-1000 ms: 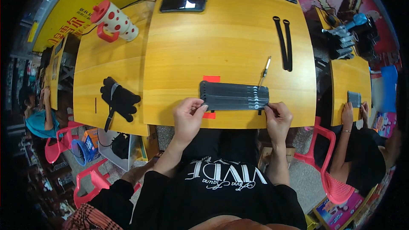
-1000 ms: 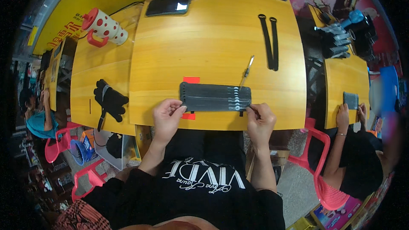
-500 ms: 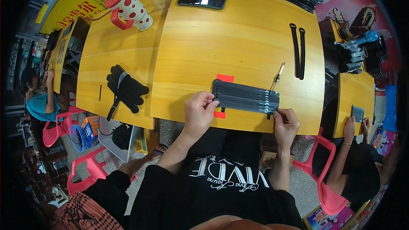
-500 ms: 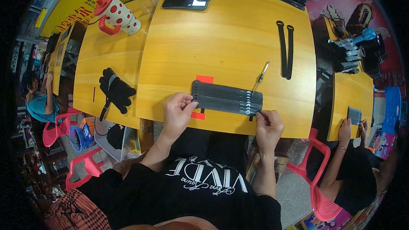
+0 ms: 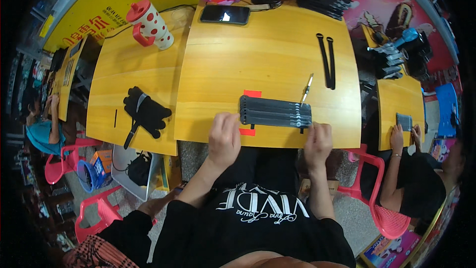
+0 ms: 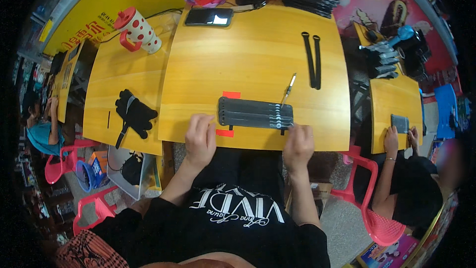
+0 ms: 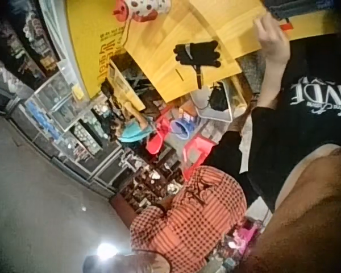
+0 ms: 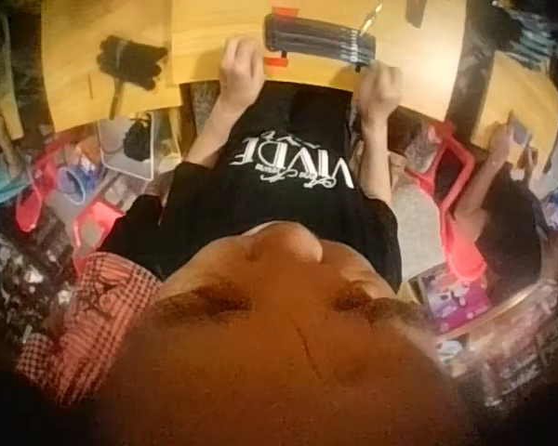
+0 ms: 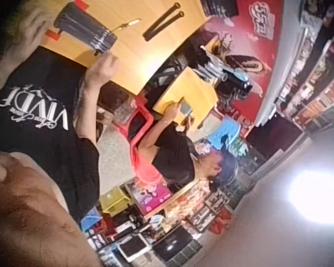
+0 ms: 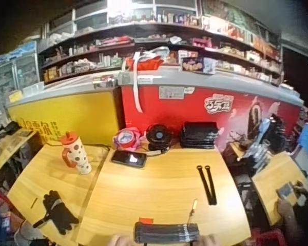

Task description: The recorder is assembling small black textile or plastic strips onto a base template on a yellow table.

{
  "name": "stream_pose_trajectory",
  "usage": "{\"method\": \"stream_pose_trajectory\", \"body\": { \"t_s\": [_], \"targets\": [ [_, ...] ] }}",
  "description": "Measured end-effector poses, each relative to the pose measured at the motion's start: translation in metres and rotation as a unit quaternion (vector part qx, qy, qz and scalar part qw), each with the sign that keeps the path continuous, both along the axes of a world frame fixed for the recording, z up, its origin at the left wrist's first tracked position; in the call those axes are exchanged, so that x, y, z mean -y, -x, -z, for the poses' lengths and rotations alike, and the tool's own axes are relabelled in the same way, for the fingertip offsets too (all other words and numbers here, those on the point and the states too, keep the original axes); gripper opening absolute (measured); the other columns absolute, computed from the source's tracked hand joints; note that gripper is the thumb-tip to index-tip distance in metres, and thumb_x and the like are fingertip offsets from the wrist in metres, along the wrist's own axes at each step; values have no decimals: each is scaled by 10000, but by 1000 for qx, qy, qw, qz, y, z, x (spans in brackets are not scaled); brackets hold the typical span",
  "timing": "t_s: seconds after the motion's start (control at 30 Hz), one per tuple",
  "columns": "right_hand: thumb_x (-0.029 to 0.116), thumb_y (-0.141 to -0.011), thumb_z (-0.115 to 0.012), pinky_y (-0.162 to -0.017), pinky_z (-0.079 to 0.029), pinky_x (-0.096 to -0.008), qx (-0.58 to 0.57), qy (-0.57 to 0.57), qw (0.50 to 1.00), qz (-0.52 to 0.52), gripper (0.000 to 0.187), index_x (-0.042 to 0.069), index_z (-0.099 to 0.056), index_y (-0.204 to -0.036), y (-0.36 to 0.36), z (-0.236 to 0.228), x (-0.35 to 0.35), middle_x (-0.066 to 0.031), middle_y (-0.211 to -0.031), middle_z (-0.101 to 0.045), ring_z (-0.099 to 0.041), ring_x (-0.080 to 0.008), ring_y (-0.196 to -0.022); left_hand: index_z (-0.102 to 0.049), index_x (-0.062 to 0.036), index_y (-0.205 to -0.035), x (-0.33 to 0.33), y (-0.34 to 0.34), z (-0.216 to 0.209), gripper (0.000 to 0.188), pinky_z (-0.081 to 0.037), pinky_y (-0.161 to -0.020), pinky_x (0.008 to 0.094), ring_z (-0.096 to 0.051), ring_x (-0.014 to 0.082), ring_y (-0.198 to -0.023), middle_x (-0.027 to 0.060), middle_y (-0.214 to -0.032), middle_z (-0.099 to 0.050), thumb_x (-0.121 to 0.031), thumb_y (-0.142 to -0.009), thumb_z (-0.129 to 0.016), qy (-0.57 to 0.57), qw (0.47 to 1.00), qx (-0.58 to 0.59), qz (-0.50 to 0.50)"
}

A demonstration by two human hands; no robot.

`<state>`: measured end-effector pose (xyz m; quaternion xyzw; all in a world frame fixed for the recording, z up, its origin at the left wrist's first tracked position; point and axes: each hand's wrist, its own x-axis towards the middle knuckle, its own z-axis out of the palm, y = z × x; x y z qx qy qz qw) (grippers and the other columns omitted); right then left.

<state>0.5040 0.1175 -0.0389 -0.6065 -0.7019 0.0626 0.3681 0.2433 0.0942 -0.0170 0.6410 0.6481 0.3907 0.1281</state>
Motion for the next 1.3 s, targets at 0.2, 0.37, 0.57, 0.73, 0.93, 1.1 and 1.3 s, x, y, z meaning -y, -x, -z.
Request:
{"method": "stream_pose_trajectory", "body": {
  "t_s": [0.2, 0.37, 0.57, 0.73, 0.93, 1.1, 1.3],
  "targets": [
    [124, -831, -680, -869, -401, -429, 210, -49, 975, -57, 275, 21, -660, -1085, 16, 0, 25, -104, -1188, -617, -530, -312, -1141, -623, -25, -1184, 17, 10, 5, 394, -281, -1017, 494, -375, 357, -1317, 93, -1374, -514, -207, -839, -677, 7, 962, -241, 128],
    [114, -810, -686, -847, -402, -419, 119, -60, 989, -65, 294, 27, -638, -1087, -24, -4, 9, -125, -1135, -634, -560, -316, -1075, -658, -6, -1077, 17, 18, 3, 309, -311, -982, 489, -440, 367, -1248, 115, -1260, -585, -184, -827, -694, -37, 971, -202, 125],
    [103, -764, -675, -804, -438, -459, 156, -92, 983, 22, 314, 19, -598, -1056, -34, -28, -99, -168, -989, -626, -577, -343, -932, -667, 9, -985, 39, 20, 12, 193, -380, -946, 464, -492, 361, -1165, 171, -1194, -597, -81, -815, -676, -87, 987, -119, 69],
    [60, -732, -645, -668, -511, -434, 290, 87, 950, 75, 142, 24, -622, -867, -34, -16, -162, -179, -816, -670, -670, -341, -795, -668, 16, -980, 56, 26, 0, 198, -376, -966, 461, -495, 358, -1164, 169, -1182, -603, -55, -796, -684, -104, 988, -102, 47],
    [21, -745, -584, -647, -524, -460, 368, 52, 928, 32, 116, 18, -623, -854, -25, -7, -171, -164, -739, -673, -670, -371, -673, -668, 14, -987, 64, 39, 10, 208, -369, -983, 453, -496, 356, -1156, 166, -1170, -609, -30, -784, -681, -82, 992, -95, 29],
    [29, -774, -558, -653, -515, -469, 206, -15, 974, 94, 215, 61, -630, -974, -51, -8, -158, -174, -792, -674, -669, -359, -718, -667, 15, -988, 57, 30, 4, 208, -373, -978, 456, -504, 345, -1145, 162, -1156, -614, -23, -784, -675, -91, 992, -82, 41],
    [-55, -858, -538, -670, -477, -284, -163, -70, 984, -3, 284, 47, -612, -1112, -85, -12, -125, -111, -836, -620, -618, -199, -723, -678, 9, -959, 39, 0, -16, 194, -458, -887, 407, -579, 331, -1027, 159, -1110, -638, -9, -767, -698, -109, 987, 4, 115]
  ]
}}
